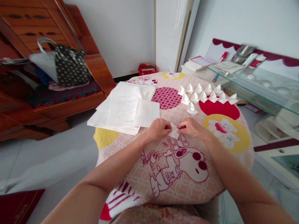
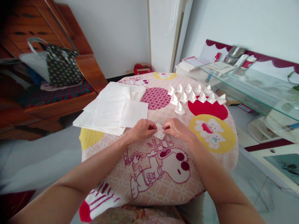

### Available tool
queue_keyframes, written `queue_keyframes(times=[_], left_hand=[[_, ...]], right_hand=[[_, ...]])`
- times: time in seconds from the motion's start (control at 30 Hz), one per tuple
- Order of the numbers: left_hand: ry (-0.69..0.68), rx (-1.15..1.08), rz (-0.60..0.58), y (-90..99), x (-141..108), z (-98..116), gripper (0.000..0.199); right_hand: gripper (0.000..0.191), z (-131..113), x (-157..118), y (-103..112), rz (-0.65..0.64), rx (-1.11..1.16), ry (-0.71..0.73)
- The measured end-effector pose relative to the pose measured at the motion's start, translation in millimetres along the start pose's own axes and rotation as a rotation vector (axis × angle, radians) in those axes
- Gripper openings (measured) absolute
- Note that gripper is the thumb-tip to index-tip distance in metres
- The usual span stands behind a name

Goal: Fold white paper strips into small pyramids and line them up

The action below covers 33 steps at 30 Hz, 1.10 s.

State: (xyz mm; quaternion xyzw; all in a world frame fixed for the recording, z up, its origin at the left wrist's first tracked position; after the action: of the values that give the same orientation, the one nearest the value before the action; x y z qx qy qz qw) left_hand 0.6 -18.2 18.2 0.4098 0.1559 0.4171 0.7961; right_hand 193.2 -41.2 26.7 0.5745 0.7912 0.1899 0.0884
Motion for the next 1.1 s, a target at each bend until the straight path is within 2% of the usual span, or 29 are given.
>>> queue_keyframes(times=[0.07,0.13,0.47,0.87,1.1], left_hand=[[0.005,0.015,0.016,-0.8,-0.9,2.2,0.013],[0.007,0.048,0.019,-1.3,-1.3,4.2,0.014],[0.108,0.266,-0.092,3.0,3.5,1.6,0.015],[0.226,0.345,-0.089,-0.7,5.2,5.5,0.024],[0.26,0.348,-0.056,-4.5,5.5,3.7,0.022]], right_hand=[[0.015,-1.3,-2.1,-2.1,-0.076,-0.123,0.059],[0.017,-1.1,-2.1,-1.9,-0.087,-0.187,0.082],[0.022,7.5,2.2,-3.3,-0.059,-0.328,-0.024],[0.02,2.7,4.4,-4.1,-0.004,-0.41,-0.121],[0.015,4.9,5.4,1.0,-0.012,-0.364,-0.175]])
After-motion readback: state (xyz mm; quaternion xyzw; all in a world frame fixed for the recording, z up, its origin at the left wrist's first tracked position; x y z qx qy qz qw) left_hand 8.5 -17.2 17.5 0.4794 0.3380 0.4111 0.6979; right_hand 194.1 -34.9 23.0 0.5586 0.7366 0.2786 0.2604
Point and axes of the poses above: each hand's wrist, its own x-axis towards the middle knuckle, its own y-axis out of the back of the hand, z = x × y, the point moved 3 cm from there along x, towards the middle knuckle, and after that the axes turned 8 degrees about x, right-handed, at the moved point
